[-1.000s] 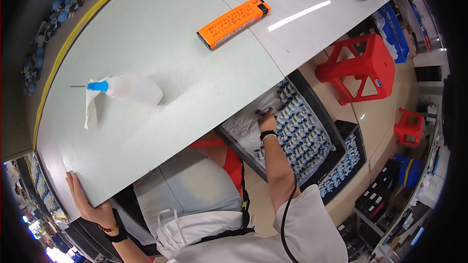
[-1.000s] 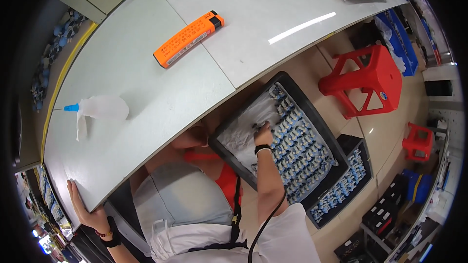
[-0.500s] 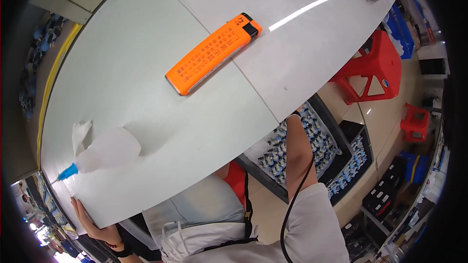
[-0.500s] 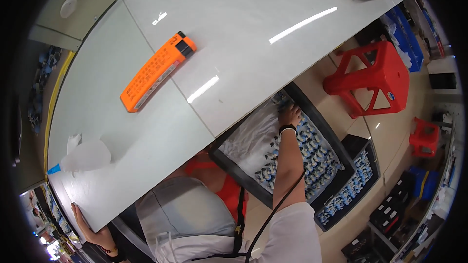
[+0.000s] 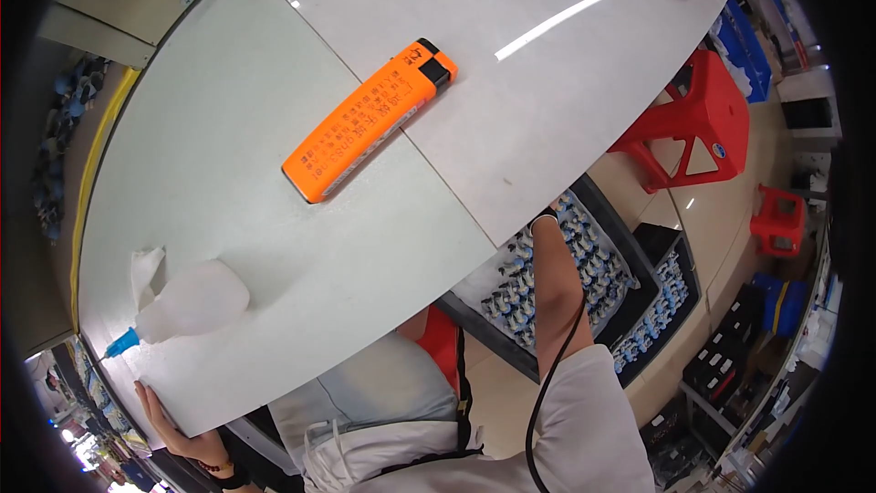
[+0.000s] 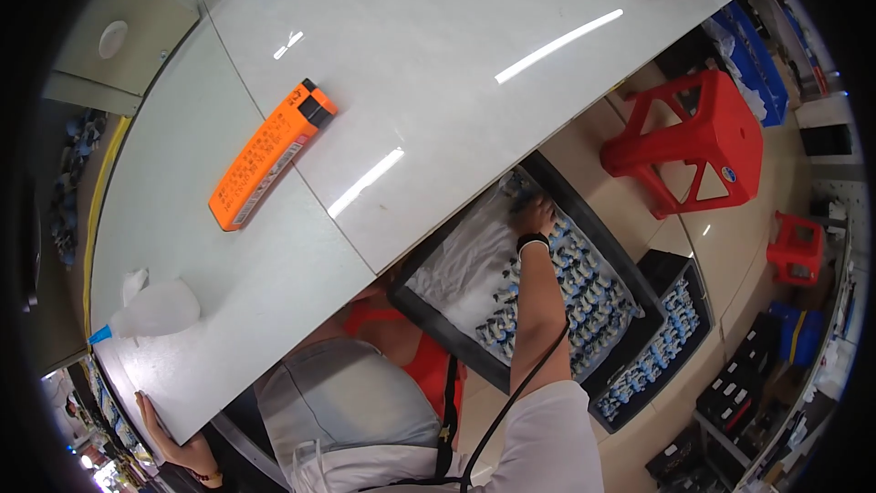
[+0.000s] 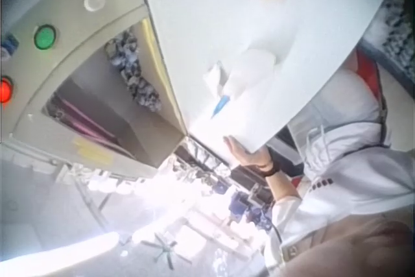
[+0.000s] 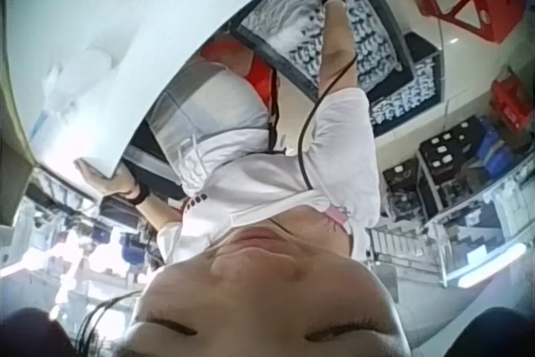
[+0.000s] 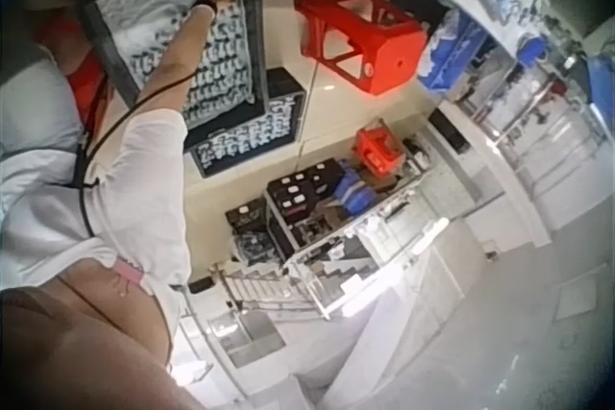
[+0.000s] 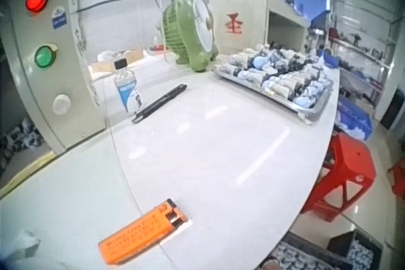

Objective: The person is assembling small figurines by applying glue to the components and using a lighter to finish plastic parts.

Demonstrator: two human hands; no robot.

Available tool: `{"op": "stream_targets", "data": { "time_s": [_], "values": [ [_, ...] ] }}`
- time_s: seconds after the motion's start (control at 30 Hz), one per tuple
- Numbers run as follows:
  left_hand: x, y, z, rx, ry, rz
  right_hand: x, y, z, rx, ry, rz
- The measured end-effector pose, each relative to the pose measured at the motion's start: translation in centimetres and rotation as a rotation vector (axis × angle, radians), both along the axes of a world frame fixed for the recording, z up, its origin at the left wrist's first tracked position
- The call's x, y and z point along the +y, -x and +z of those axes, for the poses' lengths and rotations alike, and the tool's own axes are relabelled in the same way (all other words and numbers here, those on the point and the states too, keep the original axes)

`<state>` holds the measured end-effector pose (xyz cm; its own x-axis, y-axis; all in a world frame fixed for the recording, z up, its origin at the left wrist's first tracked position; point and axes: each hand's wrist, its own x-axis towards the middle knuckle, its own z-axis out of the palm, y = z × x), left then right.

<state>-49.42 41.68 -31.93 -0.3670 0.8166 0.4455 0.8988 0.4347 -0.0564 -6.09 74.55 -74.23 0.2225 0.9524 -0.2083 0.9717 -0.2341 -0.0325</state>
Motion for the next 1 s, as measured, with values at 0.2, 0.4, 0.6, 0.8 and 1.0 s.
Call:
{"op": "stream_targets", "data": {
  "time_s": [0.2, 0.4, 0.6, 0.8, 1.0],
  "values": [
    [0.2, -0.4, 0.0, -0.007, -0.004, -0.010, -1.0, -0.4, -5.4, -0.056, -0.111, -0.095],
    [0.7, -0.9, 0.1, -0.017, -0.014, -0.028, -3.8, -0.7, -5.7, -0.084, -0.224, 0.050],
    [-0.3, -0.4, 0.4, 0.021, 0.007, -0.001, -6.8, 2.3, 1.6, 0.585, -0.513, -0.173],
    [-0.1, -0.5, 0.9, 0.029, 0.033, 0.023, -11.5, 5.0, 14.1, 1.808, -0.374, -0.603],
    [1.2, -2.1, 3.1, -0.116, 0.058, -0.058, -16.7, 11.1, 32.3, 2.420, -0.046, -0.188]
  ]
}}
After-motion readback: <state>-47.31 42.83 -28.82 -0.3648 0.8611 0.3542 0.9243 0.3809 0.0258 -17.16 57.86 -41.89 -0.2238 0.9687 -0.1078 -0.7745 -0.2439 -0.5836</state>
